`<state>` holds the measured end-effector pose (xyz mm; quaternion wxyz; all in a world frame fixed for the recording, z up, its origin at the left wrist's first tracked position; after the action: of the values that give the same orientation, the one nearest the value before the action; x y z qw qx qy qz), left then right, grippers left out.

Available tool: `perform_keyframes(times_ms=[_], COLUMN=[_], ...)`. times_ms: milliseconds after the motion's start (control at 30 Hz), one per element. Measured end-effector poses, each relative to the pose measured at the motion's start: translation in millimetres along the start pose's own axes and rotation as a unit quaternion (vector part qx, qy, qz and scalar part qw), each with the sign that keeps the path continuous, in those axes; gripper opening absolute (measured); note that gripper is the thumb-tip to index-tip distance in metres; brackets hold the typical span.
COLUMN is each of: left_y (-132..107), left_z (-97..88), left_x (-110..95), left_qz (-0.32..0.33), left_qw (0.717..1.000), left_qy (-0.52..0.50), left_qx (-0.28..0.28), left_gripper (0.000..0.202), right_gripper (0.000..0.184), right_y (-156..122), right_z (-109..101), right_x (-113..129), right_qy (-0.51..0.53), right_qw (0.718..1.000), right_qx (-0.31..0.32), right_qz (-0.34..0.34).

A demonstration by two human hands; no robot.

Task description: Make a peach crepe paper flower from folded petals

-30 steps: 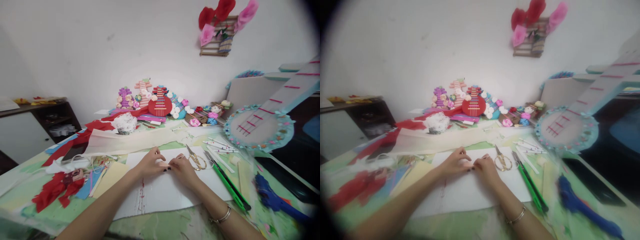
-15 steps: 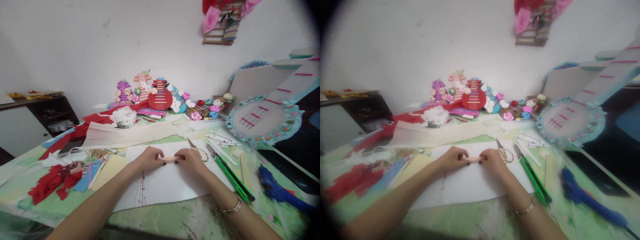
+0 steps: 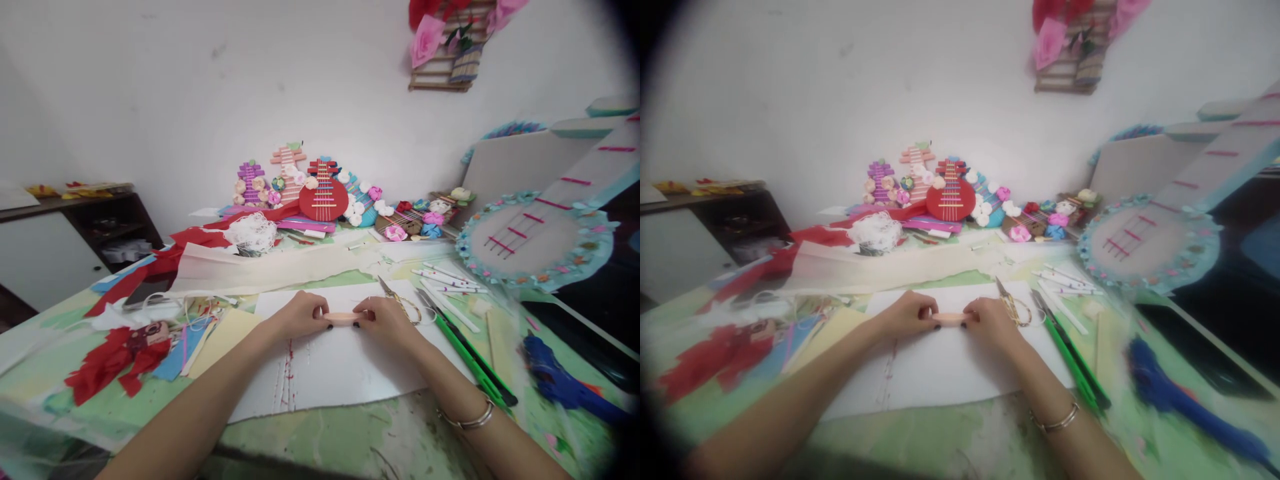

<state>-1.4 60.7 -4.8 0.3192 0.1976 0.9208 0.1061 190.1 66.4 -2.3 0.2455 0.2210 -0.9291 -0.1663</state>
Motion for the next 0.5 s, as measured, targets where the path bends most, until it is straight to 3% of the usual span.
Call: perform_keyframes(times_ms=[167, 500], left_y=[0.0, -0.9], left_z=[-0.1, -1.8], left_x=[0.4, -4.1], left_qz=[0.001, -0.005], left_qw=[1.0, 1.0], left_qy=[0.009, 0.002], left_qx=[-0.006, 0.005], left_gripper=[0.007, 0.007], right_gripper=[0.02, 0.022], right_y=[0.0, -1.7], right_z=[0.9, 2.3], right_x=[-0.6, 0.9], right_qy=[0.001, 0.051], right_qw=[0.999, 0.999], right_qx=[-0.009, 0.0], right_qz=[-0.03, -0.014])
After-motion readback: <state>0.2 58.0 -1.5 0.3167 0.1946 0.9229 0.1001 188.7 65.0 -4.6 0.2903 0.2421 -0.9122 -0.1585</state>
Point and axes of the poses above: each hand's wrist, its own y-axis towards the middle knuckle, its own z-axis out of the palm, x = y × z, the point moved 3 cm from there along y, towards the middle knuckle, and after that the axes turned 13 degrees about -x, right-handed, at the moved point
